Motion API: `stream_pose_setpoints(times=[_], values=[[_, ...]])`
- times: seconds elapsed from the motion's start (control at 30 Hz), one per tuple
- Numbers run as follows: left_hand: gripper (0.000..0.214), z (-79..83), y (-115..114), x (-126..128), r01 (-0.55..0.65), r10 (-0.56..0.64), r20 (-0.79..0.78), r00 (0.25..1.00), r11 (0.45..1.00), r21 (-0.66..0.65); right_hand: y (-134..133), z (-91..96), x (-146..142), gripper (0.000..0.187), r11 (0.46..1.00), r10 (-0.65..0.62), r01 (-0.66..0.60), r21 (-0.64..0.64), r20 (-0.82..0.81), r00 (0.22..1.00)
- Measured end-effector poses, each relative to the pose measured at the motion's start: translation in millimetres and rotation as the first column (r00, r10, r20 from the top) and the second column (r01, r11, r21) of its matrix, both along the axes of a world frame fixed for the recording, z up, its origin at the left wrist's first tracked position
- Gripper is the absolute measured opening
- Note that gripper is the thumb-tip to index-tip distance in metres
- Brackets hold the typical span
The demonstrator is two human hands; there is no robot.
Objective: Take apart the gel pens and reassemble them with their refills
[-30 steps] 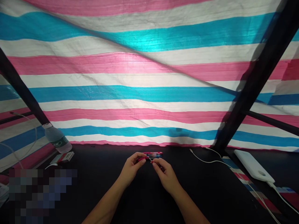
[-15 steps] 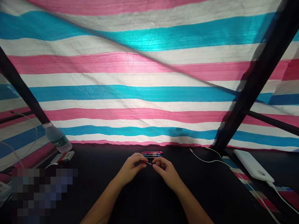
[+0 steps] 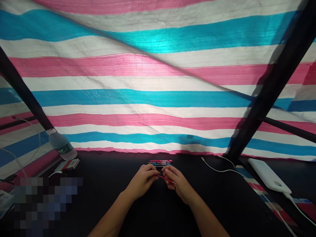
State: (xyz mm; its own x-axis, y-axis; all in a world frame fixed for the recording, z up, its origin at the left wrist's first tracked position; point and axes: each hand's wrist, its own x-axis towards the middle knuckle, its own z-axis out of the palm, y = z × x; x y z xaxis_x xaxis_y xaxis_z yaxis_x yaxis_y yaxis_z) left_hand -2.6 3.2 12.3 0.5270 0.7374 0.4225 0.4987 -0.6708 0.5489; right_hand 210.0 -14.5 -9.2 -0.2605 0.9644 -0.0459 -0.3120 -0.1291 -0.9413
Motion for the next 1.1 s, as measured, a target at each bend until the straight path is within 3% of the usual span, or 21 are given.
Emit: stream_pose_setpoints(times=[0.1,0.3,0.53,0.73,0.87,1.1], values=[[0.019,-2.3,0,3,0.029,-0.024,0.085,0.996,0.998,-0.060,-2,5.9,2,0.040,1.000,0.000,0.000,0.002,-0.110,0.994],[0.017,-1.6,-1,7,0.096,-0.036,0.284,0.958,0.975,-0.198,-1,9.1,3,0.059,0.999,-0.018,0.020,0.031,-0.066,0.998],[0.015,-4.3,2,9,0.105,0.024,0.405,0.914,0.951,-0.292,-1,10.4,2,0.052,0.999,-0.005,0.014,0.047,-0.172,0.985],[0.019,-16.5,10,9,0.162,0.162,0.574,0.803,0.867,-0.472,6,1.6,-2,0.029,0.968,-0.233,0.245,0.050,-0.184,0.955],[0.026,-15.4,13,11,0.226,0.207,0.645,0.735,0.822,-0.522,7,-0.9,-5,0.039,0.955,-0.287,0.293,0.037,-0.120,0.950],[0.026,-15.7,15,9,0.169,0.197,0.637,0.745,0.869,-0.466,6,-3.2,-2,0.047,0.963,-0.233,0.241,0.119,-0.073,0.970]])
